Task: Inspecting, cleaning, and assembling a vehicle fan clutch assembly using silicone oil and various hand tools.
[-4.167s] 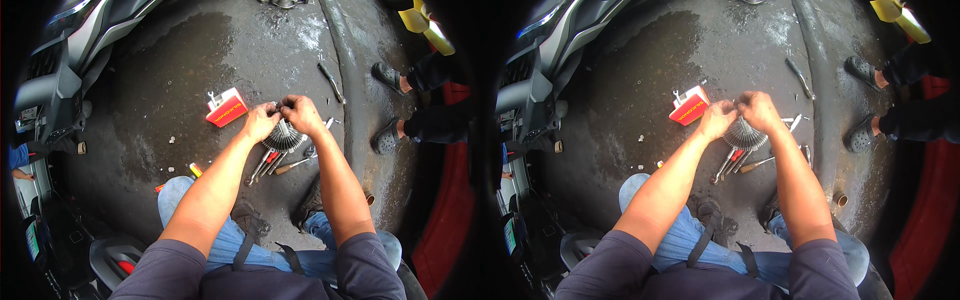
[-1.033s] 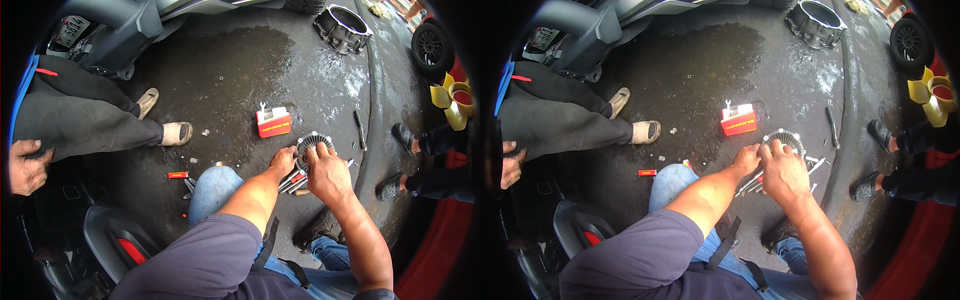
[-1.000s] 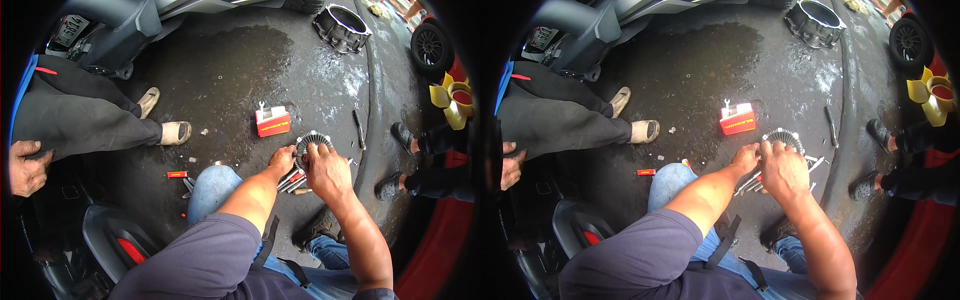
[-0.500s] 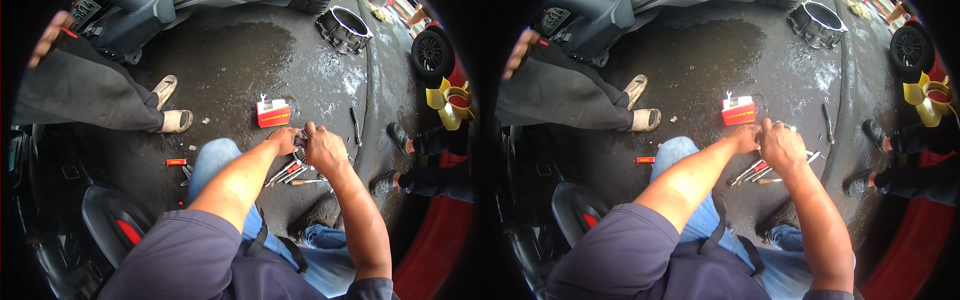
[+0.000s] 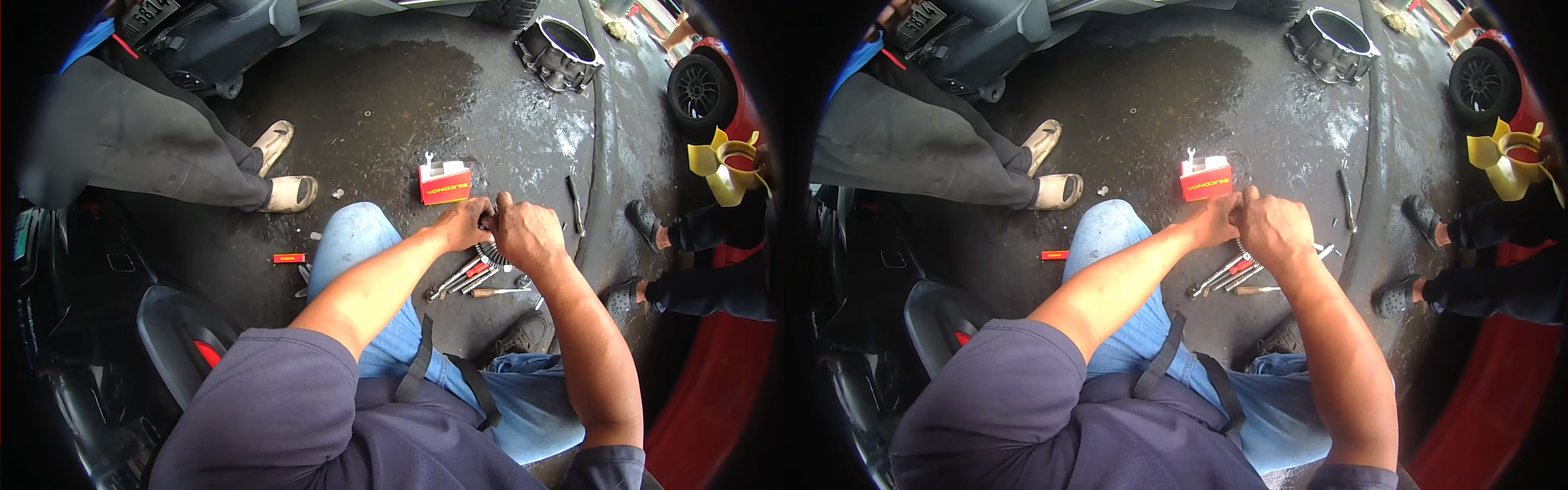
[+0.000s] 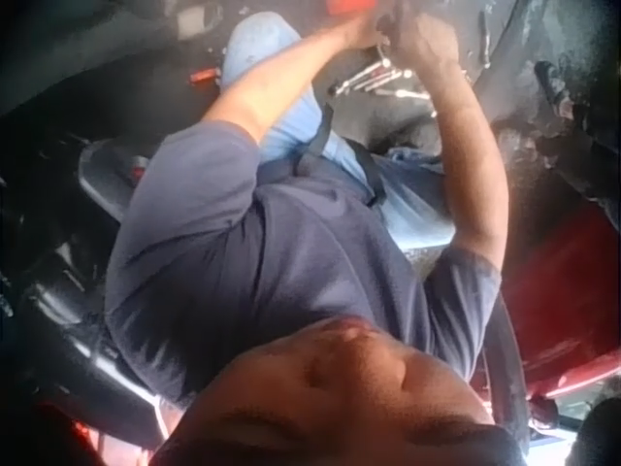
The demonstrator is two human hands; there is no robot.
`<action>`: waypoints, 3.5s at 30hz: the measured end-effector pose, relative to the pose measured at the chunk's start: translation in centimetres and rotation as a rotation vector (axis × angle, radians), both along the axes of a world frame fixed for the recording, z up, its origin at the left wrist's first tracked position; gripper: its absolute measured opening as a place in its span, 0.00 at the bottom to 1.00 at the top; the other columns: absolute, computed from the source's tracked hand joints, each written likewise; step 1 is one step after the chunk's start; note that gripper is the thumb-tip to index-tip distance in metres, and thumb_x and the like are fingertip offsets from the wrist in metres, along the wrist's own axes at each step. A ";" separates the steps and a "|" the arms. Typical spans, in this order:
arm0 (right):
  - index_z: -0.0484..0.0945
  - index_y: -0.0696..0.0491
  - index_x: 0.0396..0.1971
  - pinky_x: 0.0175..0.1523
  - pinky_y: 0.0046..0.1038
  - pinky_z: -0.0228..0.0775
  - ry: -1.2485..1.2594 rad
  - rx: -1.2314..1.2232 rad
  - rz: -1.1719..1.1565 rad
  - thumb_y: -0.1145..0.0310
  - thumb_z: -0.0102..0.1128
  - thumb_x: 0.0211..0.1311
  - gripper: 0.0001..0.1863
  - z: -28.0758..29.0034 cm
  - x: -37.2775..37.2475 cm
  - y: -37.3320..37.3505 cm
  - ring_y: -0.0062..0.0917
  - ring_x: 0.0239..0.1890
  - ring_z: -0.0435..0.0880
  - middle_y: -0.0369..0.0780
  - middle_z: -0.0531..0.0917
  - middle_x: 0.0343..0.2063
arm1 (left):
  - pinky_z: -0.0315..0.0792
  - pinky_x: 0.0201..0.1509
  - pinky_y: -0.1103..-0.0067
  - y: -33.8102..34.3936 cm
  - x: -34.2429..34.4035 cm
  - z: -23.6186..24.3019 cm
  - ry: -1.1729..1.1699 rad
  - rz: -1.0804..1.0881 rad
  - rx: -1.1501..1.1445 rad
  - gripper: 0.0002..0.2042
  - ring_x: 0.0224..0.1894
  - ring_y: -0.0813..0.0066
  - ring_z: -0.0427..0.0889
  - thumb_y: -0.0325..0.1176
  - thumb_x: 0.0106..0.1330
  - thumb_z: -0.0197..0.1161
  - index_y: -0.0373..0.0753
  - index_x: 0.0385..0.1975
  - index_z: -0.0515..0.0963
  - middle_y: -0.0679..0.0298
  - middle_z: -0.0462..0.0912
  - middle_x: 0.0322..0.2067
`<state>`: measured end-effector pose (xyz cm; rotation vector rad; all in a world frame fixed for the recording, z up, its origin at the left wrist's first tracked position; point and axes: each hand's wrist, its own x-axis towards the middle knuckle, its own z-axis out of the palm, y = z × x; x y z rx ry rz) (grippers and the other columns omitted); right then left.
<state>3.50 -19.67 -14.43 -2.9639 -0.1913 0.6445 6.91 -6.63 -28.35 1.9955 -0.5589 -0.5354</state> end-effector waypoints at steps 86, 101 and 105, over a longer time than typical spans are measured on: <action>0.85 0.55 0.30 0.45 0.36 0.78 0.170 -0.245 -0.089 0.69 0.56 0.54 0.10 0.0 0.5 0.3 0.39 0.39 0.86 0.49 0.85 0.34 | 0.75 0.52 0.69 -7.2 -6.9 -11.1 0.803 0.647 0.087 0.31 0.49 0.59 0.82 0.36 0.52 0.74 0.43 0.55 0.66 0.53 0.81 0.47; 0.81 0.53 0.37 0.43 0.41 0.76 -0.124 -0.315 -0.175 0.70 0.59 0.56 0.09 -1.6 -5.6 -13.0 0.43 0.40 0.82 0.48 0.78 0.35 | 0.75 0.55 0.71 -6.9 -6.7 -12.3 0.853 0.597 0.058 0.34 0.53 0.57 0.79 0.36 0.56 0.72 0.37 0.61 0.62 0.49 0.77 0.54; 0.82 0.51 0.37 0.43 0.42 0.76 -0.132 -0.318 -0.190 0.69 0.57 0.57 0.09 -2.0 -5.1 -13.0 0.43 0.40 0.82 0.49 0.78 0.36 | 0.71 0.61 0.70 -6.6 -6.6 -14.0 0.815 0.608 0.113 0.37 0.58 0.56 0.76 0.36 0.57 0.71 0.36 0.64 0.59 0.48 0.74 0.57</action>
